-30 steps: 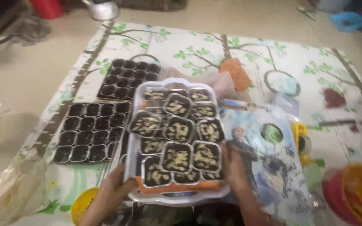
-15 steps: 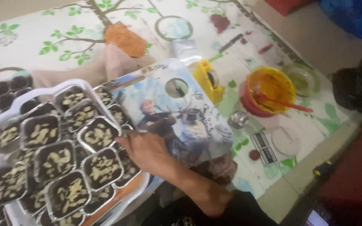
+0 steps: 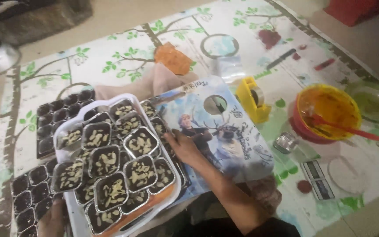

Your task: Adding chocolate sprinkles as toppings to small cakes arranged in a tray.

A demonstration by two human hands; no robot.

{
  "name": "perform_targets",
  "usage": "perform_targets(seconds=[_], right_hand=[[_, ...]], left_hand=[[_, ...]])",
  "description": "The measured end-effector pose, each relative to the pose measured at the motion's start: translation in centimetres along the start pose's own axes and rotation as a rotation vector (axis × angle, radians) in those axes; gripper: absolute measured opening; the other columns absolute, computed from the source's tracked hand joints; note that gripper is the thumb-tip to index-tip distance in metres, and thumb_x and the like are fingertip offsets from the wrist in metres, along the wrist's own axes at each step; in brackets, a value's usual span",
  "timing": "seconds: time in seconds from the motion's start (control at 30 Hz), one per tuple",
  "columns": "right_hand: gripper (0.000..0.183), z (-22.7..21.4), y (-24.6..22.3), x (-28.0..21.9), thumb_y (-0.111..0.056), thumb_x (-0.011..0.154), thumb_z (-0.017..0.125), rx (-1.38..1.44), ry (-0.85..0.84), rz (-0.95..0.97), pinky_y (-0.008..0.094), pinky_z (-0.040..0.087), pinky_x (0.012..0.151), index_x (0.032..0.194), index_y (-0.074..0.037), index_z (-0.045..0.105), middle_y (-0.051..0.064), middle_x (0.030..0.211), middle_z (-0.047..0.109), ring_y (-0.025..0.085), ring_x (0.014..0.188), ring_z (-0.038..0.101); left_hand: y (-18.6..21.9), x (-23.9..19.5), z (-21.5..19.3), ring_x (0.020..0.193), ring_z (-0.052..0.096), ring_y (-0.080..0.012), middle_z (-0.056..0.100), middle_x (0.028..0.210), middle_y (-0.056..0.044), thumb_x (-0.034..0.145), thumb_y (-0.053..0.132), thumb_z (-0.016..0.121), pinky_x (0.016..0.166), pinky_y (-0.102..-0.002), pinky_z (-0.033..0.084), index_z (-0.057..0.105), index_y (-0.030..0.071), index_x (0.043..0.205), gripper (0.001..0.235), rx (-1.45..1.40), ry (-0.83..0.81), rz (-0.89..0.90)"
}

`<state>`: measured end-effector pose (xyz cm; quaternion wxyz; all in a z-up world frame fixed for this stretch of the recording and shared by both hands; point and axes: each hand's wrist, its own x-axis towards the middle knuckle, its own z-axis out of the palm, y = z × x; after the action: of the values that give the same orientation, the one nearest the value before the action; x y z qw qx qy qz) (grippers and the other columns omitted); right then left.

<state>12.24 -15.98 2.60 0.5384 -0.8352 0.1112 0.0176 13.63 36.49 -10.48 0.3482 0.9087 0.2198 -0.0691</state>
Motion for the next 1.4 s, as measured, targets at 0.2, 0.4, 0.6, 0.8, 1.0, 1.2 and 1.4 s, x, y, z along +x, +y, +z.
perform_targets(seconds=[0.2,0.4,0.6,0.8,1.0,1.2,1.4], right_hand=[[0.069,-0.4,-1.0,0.7,-0.059,0.095,0.032,-0.020,-0.020,0.139,0.041,0.052,0.091,0.119,-0.001,0.061,0.020,0.101,0.071,0.032,0.094,0.070],[0.074,-5.4,-2.8,-0.7,-0.063,0.093,0.029,-0.074,-0.034,0.228,0.040,0.060,0.076,0.126,-0.001,0.054,0.019,0.097,0.070,0.030,0.084,0.072],[0.073,-12.5,2.5,-1.2,-0.066,0.087,0.031,-0.146,0.121,0.354,0.037,0.043,0.099,0.131,-0.016,0.060,0.008,0.122,0.063,0.024,0.114,0.059],[0.088,-22.0,12.5,0.6,-0.066,0.097,0.021,-0.290,0.302,0.392,0.053,0.044,0.091,0.125,0.007,0.063,0.032,0.119,0.063,0.046,0.108,0.059],[0.084,-25.5,9.4,-1.9,-0.059,0.107,0.021,-0.243,0.390,0.441,0.056,0.039,0.094,0.125,0.014,0.059,0.037,0.127,0.057,0.049,0.111,0.053],[0.085,-28.2,15.8,0.4,-0.061,0.106,0.020,-0.393,0.404,0.369,0.052,0.035,0.104,0.131,0.011,0.058,0.036,0.137,0.052,0.050,0.126,0.048],[0.090,-27.2,13.5,-1.7,-0.068,0.105,0.019,-0.296,0.425,0.329,0.052,0.030,0.108,0.131,0.011,0.054,0.037,0.130,0.053,0.047,0.125,0.045]], left_hand=[[8.2,-0.9,-0.2,0.114,0.064,-0.0550,0.071,0.122,-0.039,0.112,0.066,0.037,0.097,-0.058,0.047,0.075,-0.011,0.123,0.087,0.125,0.035,-0.081],[12.4,-4.4,2.2,0.103,0.068,-0.0478,0.073,0.118,-0.034,0.106,0.057,0.035,0.090,-0.054,0.051,0.074,-0.005,0.126,0.076,-0.079,-0.053,-0.067],[15.4,-6.1,11.5,0.090,0.057,-0.0334,0.064,0.104,-0.023,0.103,0.023,0.042,0.084,-0.044,0.043,0.063,-0.007,0.120,0.040,-0.237,-0.151,0.499],[28.5,-15.8,12.1,0.088,0.068,-0.0295,0.074,0.097,-0.015,0.098,0.051,0.036,0.085,-0.041,0.052,0.070,0.002,0.101,0.061,-0.220,-0.398,0.237],[33.1,-18.8,13.8,0.063,0.062,-0.0256,0.066,0.071,-0.013,0.098,0.042,0.042,0.067,-0.038,0.054,0.071,-0.003,0.083,0.055,-0.361,-0.525,0.234],[32.3,-17.3,17.9,0.088,0.071,-0.0298,0.077,0.099,-0.014,0.090,0.025,0.049,0.083,-0.037,0.055,0.075,0.003,0.112,0.040,-0.320,-0.481,0.388],[31.0,-17.3,19.2,0.107,0.067,-0.0380,0.073,0.117,-0.021,0.090,0.019,0.059,0.093,-0.048,0.054,0.066,0.003,0.129,0.043,-0.300,-0.436,0.452]])
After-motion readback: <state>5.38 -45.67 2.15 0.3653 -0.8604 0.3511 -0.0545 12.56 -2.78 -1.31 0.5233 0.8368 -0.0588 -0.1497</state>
